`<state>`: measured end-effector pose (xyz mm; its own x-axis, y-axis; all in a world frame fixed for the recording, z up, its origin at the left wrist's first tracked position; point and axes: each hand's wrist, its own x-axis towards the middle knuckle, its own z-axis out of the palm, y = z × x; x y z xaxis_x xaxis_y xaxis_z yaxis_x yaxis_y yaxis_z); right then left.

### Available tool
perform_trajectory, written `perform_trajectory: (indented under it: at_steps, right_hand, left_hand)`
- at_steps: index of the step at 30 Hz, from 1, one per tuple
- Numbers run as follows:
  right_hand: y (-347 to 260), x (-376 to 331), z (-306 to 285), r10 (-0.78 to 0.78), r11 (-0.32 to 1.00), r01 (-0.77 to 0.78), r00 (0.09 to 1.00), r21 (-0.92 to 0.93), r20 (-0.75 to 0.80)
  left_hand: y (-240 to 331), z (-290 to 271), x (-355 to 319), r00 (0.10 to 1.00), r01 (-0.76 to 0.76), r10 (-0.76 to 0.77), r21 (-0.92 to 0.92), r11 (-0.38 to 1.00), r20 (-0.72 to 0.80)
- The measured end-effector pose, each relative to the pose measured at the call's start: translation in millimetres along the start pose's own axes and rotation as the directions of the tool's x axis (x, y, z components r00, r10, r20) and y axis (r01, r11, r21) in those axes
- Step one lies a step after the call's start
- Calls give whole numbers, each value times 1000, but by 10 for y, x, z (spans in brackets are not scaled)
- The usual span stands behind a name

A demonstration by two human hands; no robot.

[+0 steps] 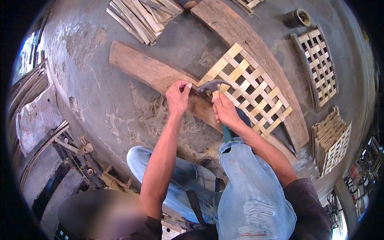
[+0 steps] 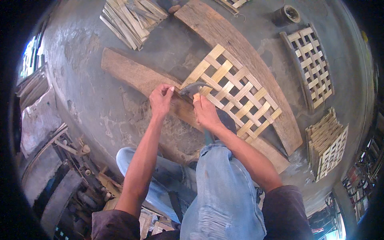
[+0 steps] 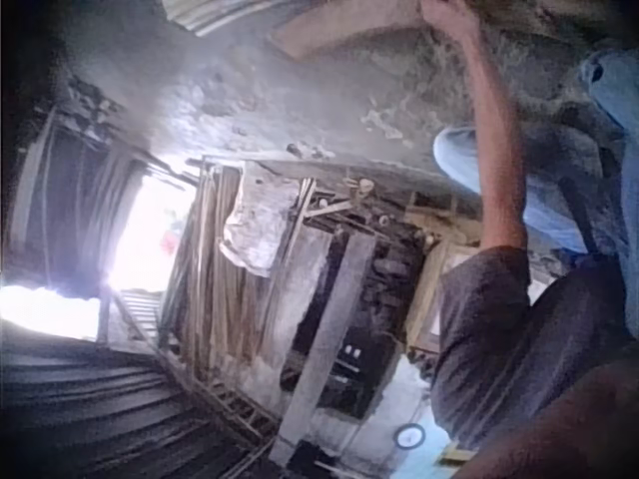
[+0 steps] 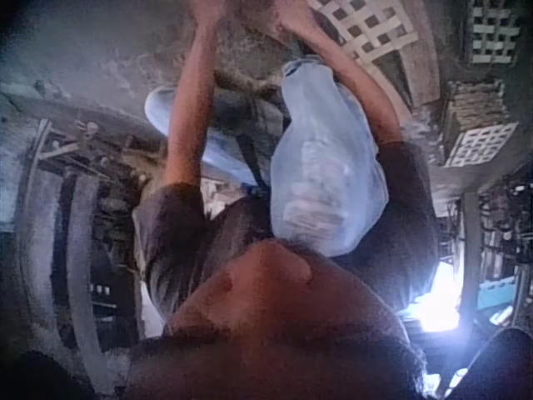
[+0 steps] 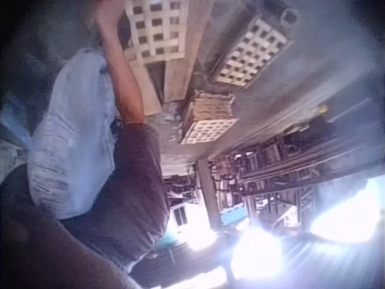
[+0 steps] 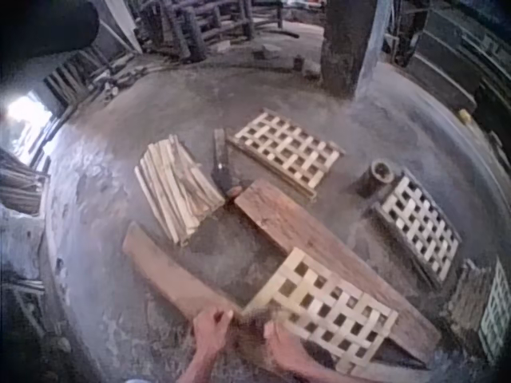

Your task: The person sits on the floor and assembles a wooden lattice panel by nailing thin wooden strips together. They use a hammer to drive nails into the intersections of the strips, securing the grid structure.

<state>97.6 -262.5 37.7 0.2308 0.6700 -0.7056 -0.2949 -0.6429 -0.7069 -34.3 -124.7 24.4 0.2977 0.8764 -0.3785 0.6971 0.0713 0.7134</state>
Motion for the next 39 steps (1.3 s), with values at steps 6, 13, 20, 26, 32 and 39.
perform_trajectory:
  at_steps: [6,13,20,26,32,39]
  right_hand:
    - [-86,-23,-13,-19,998,13,995,-60,-100]
    - [-528,-91,-308,-248,824,163,965,-542,-87]
    - [-260,95,-671,-394,523,509,856,-684,336]
    - [-74,209,-606,-441,414,582,801,-700,405]
    - [-76,183,-584,-448,489,528,835,-694,320]
    - [-131,207,-576,-379,500,502,860,-706,343]
  left_hand:
    - [19,10,8,1000,-10,9,27,1000,11]
    - [-112,-92,134,991,-90,67,211,973,115]
    - [114,-325,326,920,-328,219,336,883,325]
    - [86,-391,362,863,-482,357,371,794,359]
    - [20,-371,360,870,-460,351,313,831,345]
    - [13,-371,413,857,-460,325,309,832,401]
